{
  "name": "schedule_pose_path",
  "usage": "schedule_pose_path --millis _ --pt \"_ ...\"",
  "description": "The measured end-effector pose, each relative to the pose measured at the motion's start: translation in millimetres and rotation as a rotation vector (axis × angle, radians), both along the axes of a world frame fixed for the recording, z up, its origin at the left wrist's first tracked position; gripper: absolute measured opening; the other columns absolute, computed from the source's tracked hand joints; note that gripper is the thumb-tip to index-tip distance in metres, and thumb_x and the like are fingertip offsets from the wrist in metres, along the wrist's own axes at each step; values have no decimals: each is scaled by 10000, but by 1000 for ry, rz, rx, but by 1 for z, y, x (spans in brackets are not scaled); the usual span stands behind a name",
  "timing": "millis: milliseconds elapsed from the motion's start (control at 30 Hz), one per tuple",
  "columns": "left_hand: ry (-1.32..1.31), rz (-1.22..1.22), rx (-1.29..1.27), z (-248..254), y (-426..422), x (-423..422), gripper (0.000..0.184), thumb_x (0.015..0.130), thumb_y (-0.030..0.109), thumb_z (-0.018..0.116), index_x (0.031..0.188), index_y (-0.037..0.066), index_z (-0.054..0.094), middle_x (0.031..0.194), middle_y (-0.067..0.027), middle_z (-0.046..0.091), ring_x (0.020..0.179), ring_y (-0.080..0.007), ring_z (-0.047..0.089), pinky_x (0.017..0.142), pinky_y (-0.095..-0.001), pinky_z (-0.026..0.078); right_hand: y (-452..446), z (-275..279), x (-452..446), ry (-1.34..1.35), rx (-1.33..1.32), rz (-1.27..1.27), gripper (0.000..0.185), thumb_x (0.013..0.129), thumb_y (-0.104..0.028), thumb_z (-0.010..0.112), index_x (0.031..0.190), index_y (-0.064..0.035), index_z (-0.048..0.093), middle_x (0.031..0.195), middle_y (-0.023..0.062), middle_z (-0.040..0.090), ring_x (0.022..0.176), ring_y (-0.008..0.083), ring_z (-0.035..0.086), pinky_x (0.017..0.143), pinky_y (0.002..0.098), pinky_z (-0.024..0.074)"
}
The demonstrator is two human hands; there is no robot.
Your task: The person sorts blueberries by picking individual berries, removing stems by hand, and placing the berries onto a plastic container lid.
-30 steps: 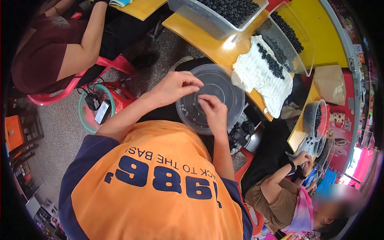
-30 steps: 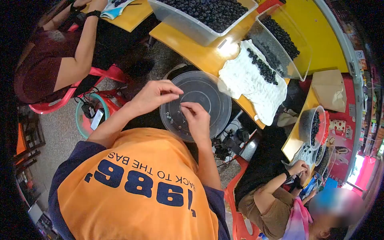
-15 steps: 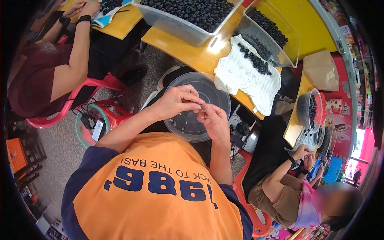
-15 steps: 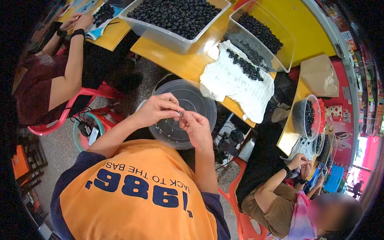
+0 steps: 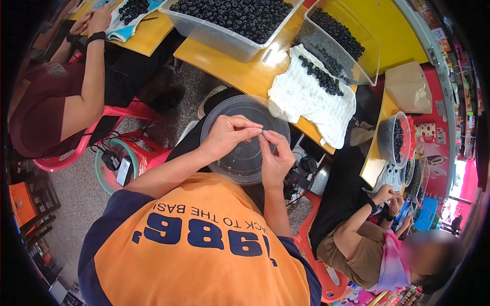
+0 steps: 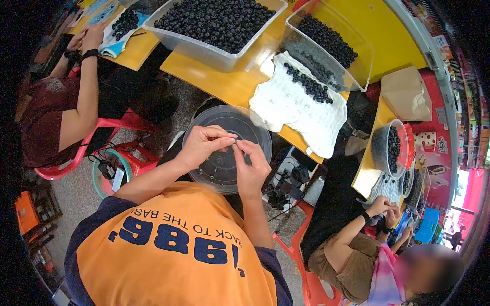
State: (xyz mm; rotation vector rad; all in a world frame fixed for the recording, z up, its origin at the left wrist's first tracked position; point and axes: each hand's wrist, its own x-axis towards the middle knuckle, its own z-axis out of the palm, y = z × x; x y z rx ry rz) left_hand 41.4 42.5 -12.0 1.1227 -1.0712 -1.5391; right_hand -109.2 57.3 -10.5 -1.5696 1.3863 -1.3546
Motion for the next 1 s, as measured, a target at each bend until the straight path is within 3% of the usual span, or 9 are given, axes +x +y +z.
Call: schedule_pose_path --millis 167,233,333,400,467,533,633,800,1000 --pt "-45 4 -8 -4 -2 -8 179 864 128 647 984 6 703 831 -36 643 663 -66 576 575 -187 446 -2 -4 -4 201 -215 -10 159 735 106 696 862 25 646 877 107 660 762 157 614 676 241 485" --pt "-57 6 -48 -6 -2 -10 177 868 129 642 982 8 704 815 -34 647 665 -65 576 573 -185 445 -3 -6 -5 238 -269 -26 194 701 96 711 856 2 640 876 115 665 781 242 637 713 290 507" --pt "16 -5 42 -9 -2 -11 178 865 127 648 982 4 701 815 -35 657 667 -68 578 588 -185 456 -3 -1 -7 407 -402 1 196 703 91 710 864 5 636 867 112 659 780 247 635 724 299 502" --pt "202 -38 292 -11 -4 -8 169 860 112 653 984 6 699 840 -39 666 673 -69 577 610 -188 468 -2 -6 -7 384 -361 8 186 731 92 694 889 13 638 874 108 657 788 215 627 708 284 500" --pt "224 -29 286 -9 -4 -5 171 859 90 649 997 -2 689 857 -35 657 683 -72 577 622 -192 473 -1 -7 -6 360 -327 18 176 759 94 678 915 20 639 882 104 655 796 183 619 692 269 498" --pt "245 -23 281 -7 -4 -3 176 858 68 646 1011 -11 680 875 -32 648 694 -75 578 634 -196 478 1 -4 -5 -372 360 -11 96 854 -6 629 940 34 646 860 74 652 752 131 583 676 285 470" --pt "239 -44 208 -5 -3 0 173 854 67 649 1007 -3 687 870 -21 638 727 -72 568 661 -198 470 -3 -9 -20 -706 607 235 178 928 -111 565 992 36 643 861 68 650 727 77 527 653 234 431" --pt "-44 -140 -37 -2 -1 3 166 841 50 651 996 27 706 861 -21 619 766 -75 562 665 -196 453 1 -11 -23 -530 557 239 197 929 -123 564 997 39 652 829 69 657 698 72 505 638 197 409" --pt "-34 -136 -44 -4 2 3 158 834 65 663 980 26 711 841 -32 632 692 -81 573 646 -197 467 6 -1 -21 -531 499 197 130 844 -11 649 962 41 665 817 58 666 700 79 562 638 192 449"
